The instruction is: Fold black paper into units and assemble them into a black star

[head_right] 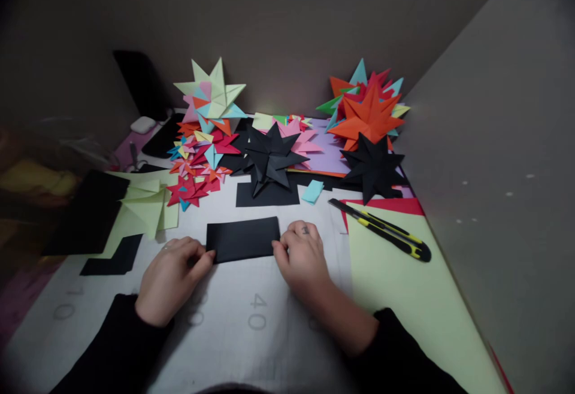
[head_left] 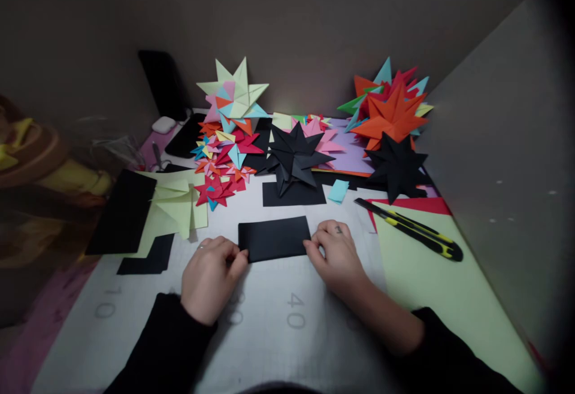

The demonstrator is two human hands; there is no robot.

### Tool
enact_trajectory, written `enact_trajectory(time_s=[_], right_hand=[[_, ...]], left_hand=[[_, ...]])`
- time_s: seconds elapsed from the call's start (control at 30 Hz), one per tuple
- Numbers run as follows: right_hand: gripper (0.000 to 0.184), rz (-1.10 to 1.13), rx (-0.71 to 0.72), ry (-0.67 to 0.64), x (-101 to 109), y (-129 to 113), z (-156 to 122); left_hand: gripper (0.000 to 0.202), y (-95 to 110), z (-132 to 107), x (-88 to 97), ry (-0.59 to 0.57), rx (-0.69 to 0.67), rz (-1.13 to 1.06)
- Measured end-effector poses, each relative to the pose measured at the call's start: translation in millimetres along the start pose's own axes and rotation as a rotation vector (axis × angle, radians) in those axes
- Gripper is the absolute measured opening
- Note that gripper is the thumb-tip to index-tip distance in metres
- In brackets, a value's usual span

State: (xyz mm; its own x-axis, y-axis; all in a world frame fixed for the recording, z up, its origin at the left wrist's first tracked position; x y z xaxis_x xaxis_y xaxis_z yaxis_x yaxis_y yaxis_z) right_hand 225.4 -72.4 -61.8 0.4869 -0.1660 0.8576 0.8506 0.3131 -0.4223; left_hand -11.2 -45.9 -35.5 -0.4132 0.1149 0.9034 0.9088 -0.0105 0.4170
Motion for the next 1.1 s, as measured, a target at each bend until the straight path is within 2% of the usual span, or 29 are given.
enact_trajectory(time_s=[0.37,0.47,0.6,0.67,0.93,1.1], right_hand=[[0.016,-0.097,-0.034,-0.074,-1.0,-5.4,1.0],[0.003,-0.067,-0.041,-0.044,-0.4,-3.8,-0.8],[0.038,-0.045,-0.014,-0.073,0.7,-2.6,-2.2],[0.047,-0.075,0.004,-0.115,0.6,-2.8,-2.5],[0.047,-0.135,0.038,-0.122,-1.7,-1.7,-5.7],[0.046,-0.151,0.044,-0.125,-1.8,-0.7,-6.5]], left_hand=[[0.025,0.5,1.8,0.6,-0.044,0.025,0.014],[0.025,2.2,1.8,2.3,-0.068,0.045,0.022],[0.025,6.3,2.4,5.8,-0.099,0.083,0.034],[0.025,7.7,2.9,7.1,-0.109,0.103,0.043],[0.027,7.6,3.0,11.1,-0.14,0.229,0.03],[0.028,7.0,4.0,10.7,-0.137,0.224,0.053]])
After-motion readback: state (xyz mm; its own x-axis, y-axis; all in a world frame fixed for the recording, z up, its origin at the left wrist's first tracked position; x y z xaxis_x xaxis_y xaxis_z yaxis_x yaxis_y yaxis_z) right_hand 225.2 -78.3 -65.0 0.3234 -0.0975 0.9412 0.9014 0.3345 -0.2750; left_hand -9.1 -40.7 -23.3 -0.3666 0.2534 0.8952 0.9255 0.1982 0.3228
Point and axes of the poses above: each hand's wrist, its own z-axis towards the middle knuckle, its own x-axis out of the back of the hand, y = z × x, the point moved 1 cm from there along z, towards the middle knuckle, and after that the axes turned 14 degrees about x, right-handed, at the moved point
